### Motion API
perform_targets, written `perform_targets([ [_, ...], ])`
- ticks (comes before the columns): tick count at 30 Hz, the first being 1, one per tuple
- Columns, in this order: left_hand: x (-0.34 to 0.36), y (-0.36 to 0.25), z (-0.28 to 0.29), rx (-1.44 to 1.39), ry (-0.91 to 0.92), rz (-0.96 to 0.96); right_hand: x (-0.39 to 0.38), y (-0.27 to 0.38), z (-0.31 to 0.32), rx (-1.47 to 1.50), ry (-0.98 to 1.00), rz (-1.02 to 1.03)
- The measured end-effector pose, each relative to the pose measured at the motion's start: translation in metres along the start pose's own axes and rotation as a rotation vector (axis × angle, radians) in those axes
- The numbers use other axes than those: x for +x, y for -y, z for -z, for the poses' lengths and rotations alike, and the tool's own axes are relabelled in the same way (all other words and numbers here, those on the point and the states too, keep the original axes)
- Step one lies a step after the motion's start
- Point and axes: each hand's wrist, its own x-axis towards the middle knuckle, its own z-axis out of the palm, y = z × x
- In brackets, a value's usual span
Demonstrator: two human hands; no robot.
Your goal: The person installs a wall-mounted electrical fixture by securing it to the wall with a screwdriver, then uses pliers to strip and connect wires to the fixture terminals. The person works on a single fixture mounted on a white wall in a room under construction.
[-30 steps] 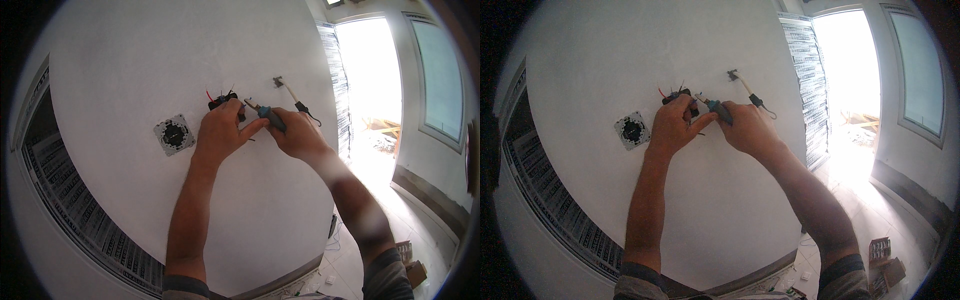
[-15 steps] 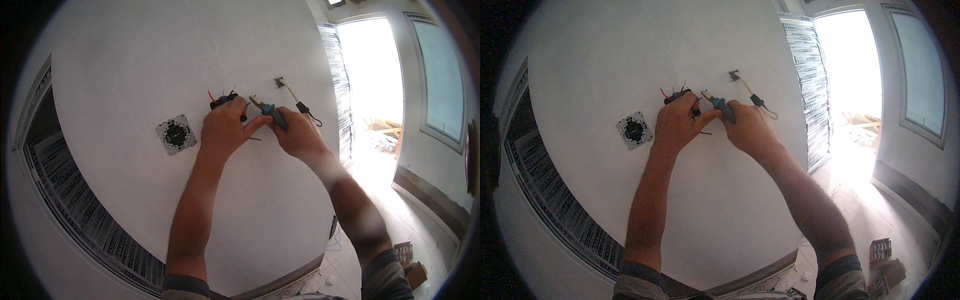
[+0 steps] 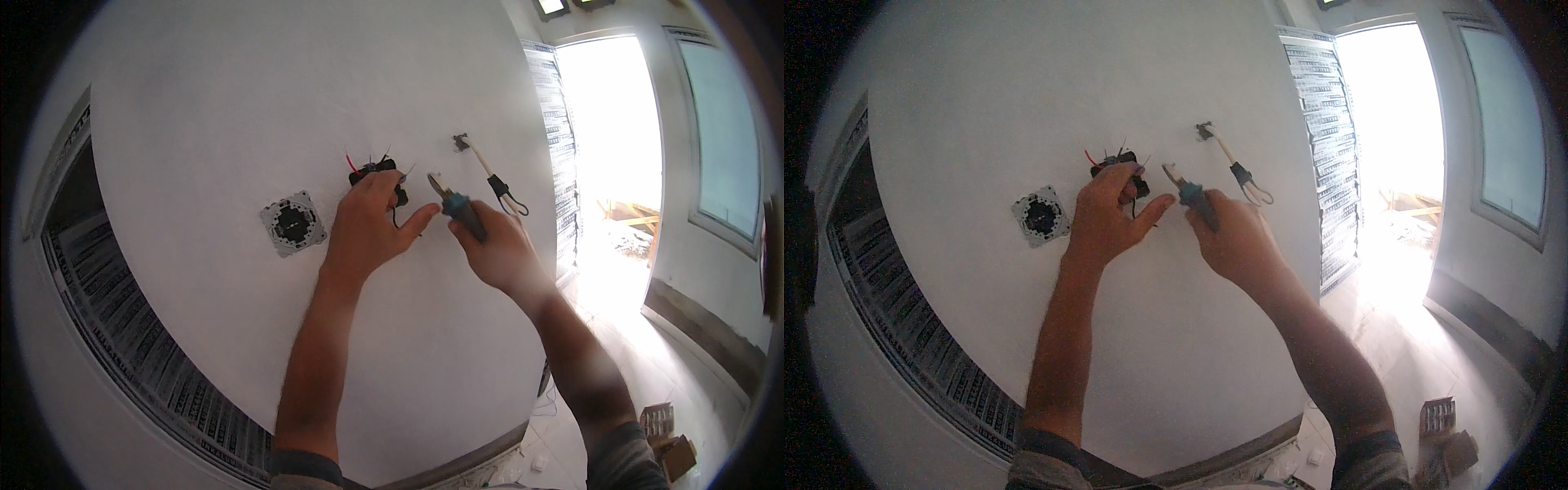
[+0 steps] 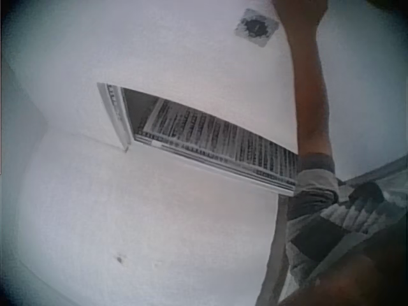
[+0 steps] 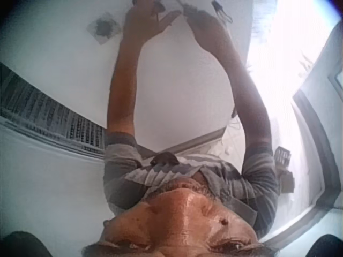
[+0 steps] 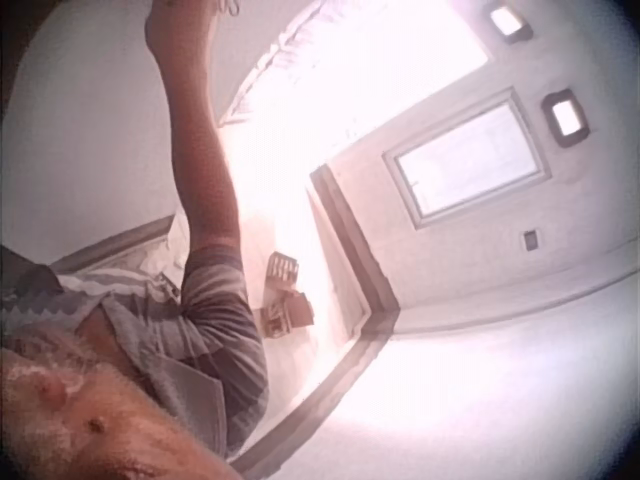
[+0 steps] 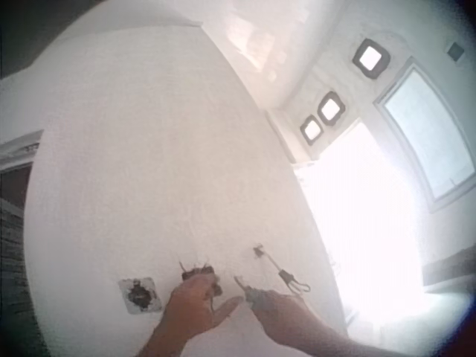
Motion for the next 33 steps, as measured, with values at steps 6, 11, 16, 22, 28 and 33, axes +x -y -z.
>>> perform_targets([
  [6, -0.004, 0.003, -0.013, 0.046, -0.226, 0.013, -0.044, -0.037, 0.008, 0.083, 0.072, -0.119],
  [11, -0.001, 0.002, -0.022, 0.005, -0.455, 0.122, -0.096, -0.078, -0.001, 0.156, 0.208, -0.258],
  [16, 0.006, -0.016, -0.04, -0.31, -0.57, 0.445, -0.154, -0.145, -0.016, 0.249, 0.274, -0.374],
  [22, 0.002, -0.012, -0.046, -0.218, -0.552, 0.418, -0.209, -0.203, -0.025, 0.325, 0.405, -0.603],
  [28, -0.005, -0.008, -0.038, 0.063, -0.426, 0.31, -0.249, -0.236, -0.007, 0.252, 0.432, -0.618],
  [33, -0.013, 0.024, -0.015, 0.303, -0.243, 0.358, -0.301, -0.263, -0.005, 0.267, 0.492, -0.604],
])
